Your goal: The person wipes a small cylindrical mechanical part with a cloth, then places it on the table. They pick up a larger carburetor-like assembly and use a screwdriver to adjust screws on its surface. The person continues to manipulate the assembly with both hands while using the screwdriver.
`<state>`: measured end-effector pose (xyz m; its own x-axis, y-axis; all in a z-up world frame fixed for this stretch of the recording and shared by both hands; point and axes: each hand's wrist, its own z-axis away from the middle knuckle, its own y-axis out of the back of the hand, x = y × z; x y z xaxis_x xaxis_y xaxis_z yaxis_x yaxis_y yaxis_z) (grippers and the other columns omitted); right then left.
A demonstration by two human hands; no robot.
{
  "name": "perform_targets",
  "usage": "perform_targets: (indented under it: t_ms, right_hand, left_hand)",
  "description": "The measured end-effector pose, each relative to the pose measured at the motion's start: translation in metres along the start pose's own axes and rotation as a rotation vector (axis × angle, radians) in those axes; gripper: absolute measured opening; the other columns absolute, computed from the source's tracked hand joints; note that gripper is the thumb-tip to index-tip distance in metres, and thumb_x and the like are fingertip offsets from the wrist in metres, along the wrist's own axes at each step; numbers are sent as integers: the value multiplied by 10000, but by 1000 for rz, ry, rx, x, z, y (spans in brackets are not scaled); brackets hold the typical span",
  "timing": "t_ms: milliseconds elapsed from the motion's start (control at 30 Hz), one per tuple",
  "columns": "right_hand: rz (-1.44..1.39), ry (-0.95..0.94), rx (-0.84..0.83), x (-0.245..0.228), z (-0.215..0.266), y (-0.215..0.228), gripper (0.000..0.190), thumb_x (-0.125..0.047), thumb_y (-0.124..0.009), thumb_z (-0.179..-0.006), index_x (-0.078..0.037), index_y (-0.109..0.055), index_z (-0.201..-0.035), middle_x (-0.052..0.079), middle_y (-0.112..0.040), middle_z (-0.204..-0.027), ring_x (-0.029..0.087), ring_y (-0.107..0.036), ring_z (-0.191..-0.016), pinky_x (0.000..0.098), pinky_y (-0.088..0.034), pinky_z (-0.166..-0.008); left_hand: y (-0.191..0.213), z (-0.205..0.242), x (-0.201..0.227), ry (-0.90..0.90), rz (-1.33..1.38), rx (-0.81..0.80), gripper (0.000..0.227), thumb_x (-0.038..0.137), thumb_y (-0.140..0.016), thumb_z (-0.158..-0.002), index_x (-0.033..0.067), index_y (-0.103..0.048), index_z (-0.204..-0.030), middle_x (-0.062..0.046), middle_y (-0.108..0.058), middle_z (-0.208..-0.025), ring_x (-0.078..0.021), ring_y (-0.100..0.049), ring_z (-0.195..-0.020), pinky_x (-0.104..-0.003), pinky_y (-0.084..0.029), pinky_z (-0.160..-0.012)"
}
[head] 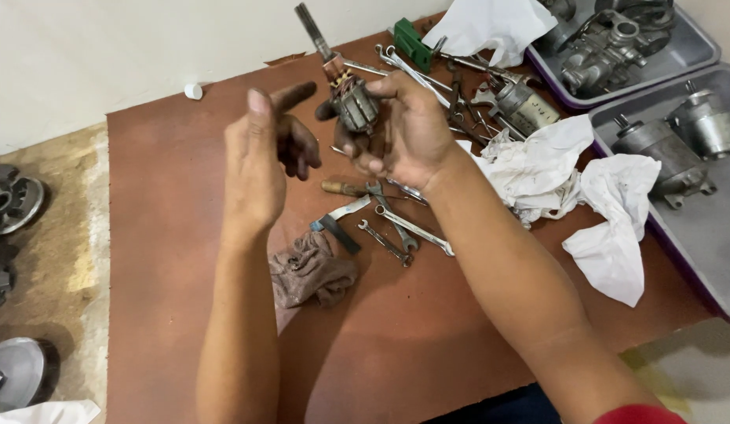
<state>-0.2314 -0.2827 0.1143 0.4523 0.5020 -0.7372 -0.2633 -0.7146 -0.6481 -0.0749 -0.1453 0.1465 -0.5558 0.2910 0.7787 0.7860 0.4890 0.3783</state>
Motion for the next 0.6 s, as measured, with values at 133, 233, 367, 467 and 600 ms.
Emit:
perform_targets:
  t_ms: [133, 233, 367, 467, 600]
  right_hand:
    - [17, 44, -5, -13, 1, 14, 340, -278, -580, -956, 18, -691, -1082, 165, -673, -828, 210, -662, -661, 321, -449, -487]
    - [178, 143, 20, -21, 1, 22, 329, -257, -657, -946, 36, -709, -1088, 171, -691, -805, 193, -600, -540, 319, -503, -507]
    - [700, 251, 292, -8, -15, 46, 224, -248, -720, -934, -41, -647, -977, 120, -676, -762, 173, -603, -547, 312, -495, -483]
    - [1243, 261, 489, 14, -25, 48, 274, -292, -741, -917, -35, -653, -958, 118, -678, -795, 197, -634, -659, 369, -504, -586]
    - [1717, 540, 453, 50, -37, 60, 371, -287, -809, -860, 24, -709, -1036, 210, -599, -1026, 322, -553, -950, 481, -457, -836]
  left_hand:
    - [16, -1, -5, -46, 22, 66, 921, 704, -222, -1059, -44, -700, -1305, -16, -608, -657, -94, -522, -524, -270, -397, -451]
    - [26, 0, -8, -40, 31, 172, 911, 703, -249, -1068, -45, -717, -1295, -14, -580, -658, -103, -523, -535, -272, -412, -475]
    - [40, 2, -14, -45, 112, 247, 911, 700, -311, -1090, -82, -725, -1307, -11, -555, -685, -118, -511, -561, -286, -421, -502]
    - [43, 5, -8, -63, 97, 282, 927, 704, -319, -1097, -101, -727, -1307, -19, -540, -683, -123, -509, -569, -290, -410, -501]
    - [44, 10, -4, -106, 132, 272, 923, 669, -308, -1113, -143, -710, -1290, -50, -558, -678, -124, -518, -580, -276, -391, -515]
